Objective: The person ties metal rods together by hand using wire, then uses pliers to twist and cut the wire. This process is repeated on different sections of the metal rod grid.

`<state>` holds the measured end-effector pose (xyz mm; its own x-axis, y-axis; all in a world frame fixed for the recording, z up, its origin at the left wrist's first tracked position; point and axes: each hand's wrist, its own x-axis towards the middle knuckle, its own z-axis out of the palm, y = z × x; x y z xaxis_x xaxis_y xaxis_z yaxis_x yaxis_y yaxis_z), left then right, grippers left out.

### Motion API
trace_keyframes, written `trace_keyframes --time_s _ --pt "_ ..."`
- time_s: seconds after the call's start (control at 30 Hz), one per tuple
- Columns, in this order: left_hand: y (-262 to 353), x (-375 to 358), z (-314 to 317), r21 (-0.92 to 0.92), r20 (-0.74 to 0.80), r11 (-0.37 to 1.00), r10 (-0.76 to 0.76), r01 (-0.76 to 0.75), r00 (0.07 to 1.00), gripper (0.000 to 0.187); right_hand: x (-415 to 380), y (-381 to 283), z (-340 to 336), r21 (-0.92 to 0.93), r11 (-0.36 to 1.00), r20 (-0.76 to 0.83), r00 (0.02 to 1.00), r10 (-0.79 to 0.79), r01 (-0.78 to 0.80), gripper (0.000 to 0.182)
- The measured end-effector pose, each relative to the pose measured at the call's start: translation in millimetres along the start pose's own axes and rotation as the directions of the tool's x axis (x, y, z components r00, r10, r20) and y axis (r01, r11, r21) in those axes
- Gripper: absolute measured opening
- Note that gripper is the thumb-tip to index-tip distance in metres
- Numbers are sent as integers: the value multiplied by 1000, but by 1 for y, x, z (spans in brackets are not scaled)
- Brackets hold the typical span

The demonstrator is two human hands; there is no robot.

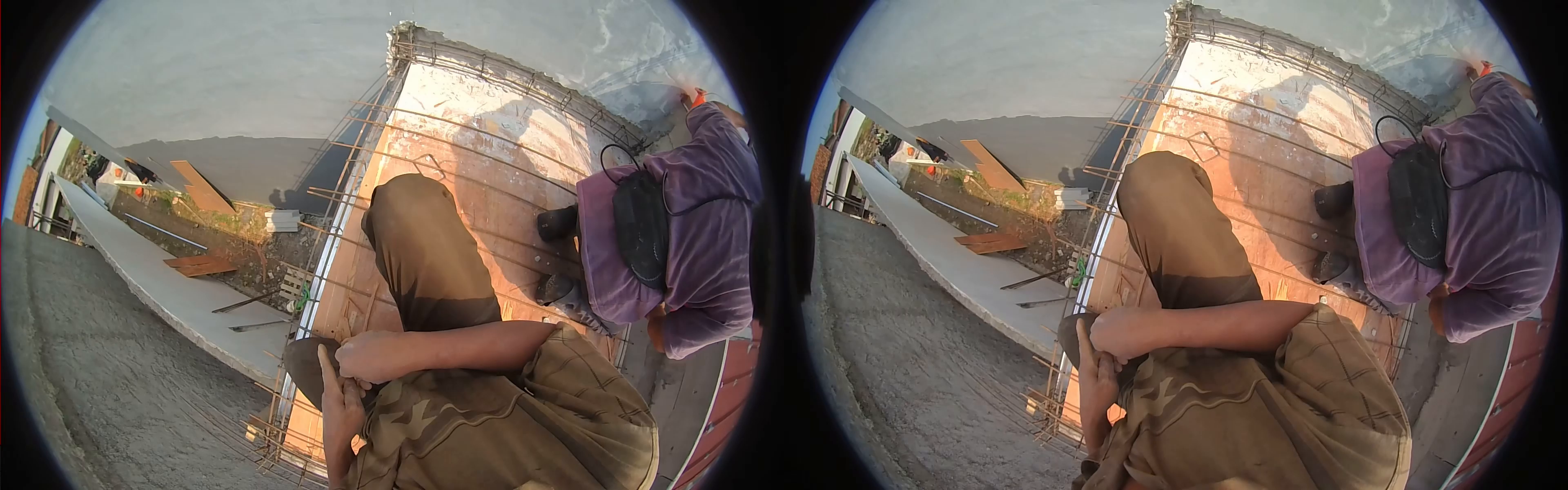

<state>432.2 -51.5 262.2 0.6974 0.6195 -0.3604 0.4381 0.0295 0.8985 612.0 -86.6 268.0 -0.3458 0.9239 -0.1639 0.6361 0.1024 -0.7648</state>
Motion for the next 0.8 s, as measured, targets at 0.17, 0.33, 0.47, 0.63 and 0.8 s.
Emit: trace_keyframes --time_s 0.17,0.33,0.47,0.63,0.8 --pt "13 1 2 141 29 990 6 -10 1000 72 -3 10 22 -194 976 -145 980 -133 104 12" --pt "4 2 1 129 104 989 59 -73 993 65 -15 12 22 -312 933 -67 975 -211 181 19" --pt "9 4 -7 -80 92 997 25 -18 995 53 -15 12 3 -394 889 -140 941 -307 232 20" --pt "11 2 -18 -162 100 982 -79 94 992 28 -11 7 -18 -525 818 -224 888 -401 236 18" --pt "2 9 -22 -157 22 986 -57 60 998 34 0 6 -14 -669 695 -183 848 -498 264 16"
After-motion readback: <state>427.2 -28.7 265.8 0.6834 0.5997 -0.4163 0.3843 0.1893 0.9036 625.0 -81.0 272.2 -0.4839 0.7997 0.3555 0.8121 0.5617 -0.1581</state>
